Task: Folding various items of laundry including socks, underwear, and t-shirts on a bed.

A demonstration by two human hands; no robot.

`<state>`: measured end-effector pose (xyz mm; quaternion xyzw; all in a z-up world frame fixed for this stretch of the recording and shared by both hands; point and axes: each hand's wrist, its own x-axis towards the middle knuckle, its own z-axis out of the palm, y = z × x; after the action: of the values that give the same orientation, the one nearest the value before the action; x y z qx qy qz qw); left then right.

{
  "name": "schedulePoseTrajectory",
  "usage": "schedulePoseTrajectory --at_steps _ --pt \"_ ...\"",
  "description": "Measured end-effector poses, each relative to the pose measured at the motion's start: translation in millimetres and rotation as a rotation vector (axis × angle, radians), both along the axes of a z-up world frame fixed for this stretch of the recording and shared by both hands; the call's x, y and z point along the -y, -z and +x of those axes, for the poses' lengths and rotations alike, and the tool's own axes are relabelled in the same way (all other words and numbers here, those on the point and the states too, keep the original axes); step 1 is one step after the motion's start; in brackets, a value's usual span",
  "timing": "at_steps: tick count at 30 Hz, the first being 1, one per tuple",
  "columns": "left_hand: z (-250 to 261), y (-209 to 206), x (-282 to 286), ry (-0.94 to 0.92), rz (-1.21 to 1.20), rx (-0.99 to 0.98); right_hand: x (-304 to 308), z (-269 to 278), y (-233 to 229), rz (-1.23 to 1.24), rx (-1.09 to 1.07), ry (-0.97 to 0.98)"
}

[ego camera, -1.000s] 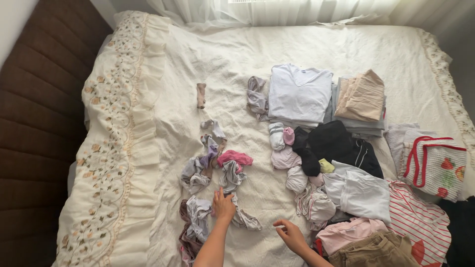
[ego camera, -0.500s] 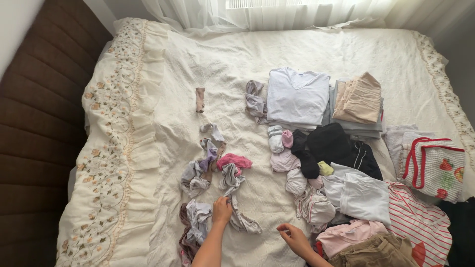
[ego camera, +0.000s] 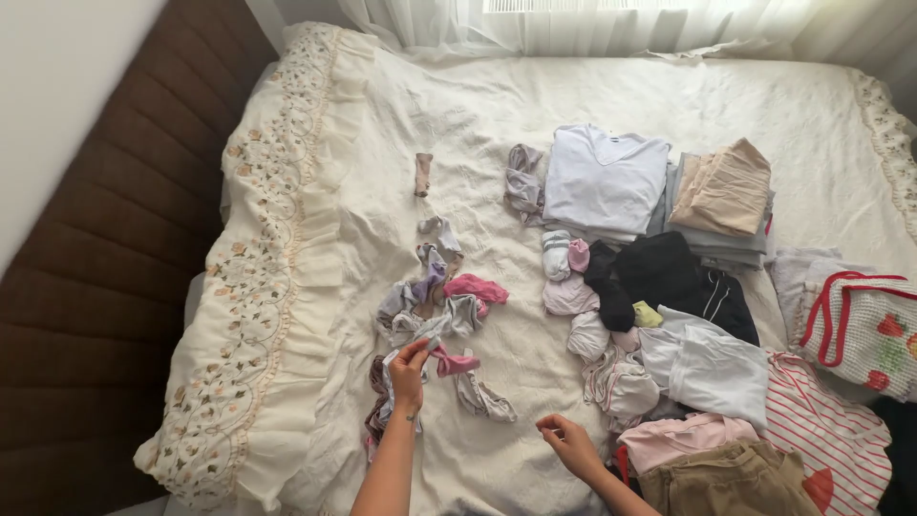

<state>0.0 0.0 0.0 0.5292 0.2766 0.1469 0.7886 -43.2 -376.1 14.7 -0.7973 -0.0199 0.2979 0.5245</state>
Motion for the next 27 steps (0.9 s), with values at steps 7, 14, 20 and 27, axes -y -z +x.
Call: schedulePoseTrajectory --at_steps 7,14,20,27 --pt "-4.9 -45.6 6.7 -0.041 -0.290 0.195 11.2 -25.0 2.4 -0.008 -0.004 0.010" --pt "-22.3 -35.7 37.8 0.022 -0.268 0.189 19.6 -36.3 4.0 0.030 -0.019 0.008" --pt "-32.7 -35.8 77.4 0.140 0.167 -0.021 22.2 -43.5 2.6 0.031 0.014 -0.019" --pt "-51.5 -0.5 98.8 0.369 0.820 -0.098 30.7 -46.2 1.9 0.013 -0.002 -0.039"
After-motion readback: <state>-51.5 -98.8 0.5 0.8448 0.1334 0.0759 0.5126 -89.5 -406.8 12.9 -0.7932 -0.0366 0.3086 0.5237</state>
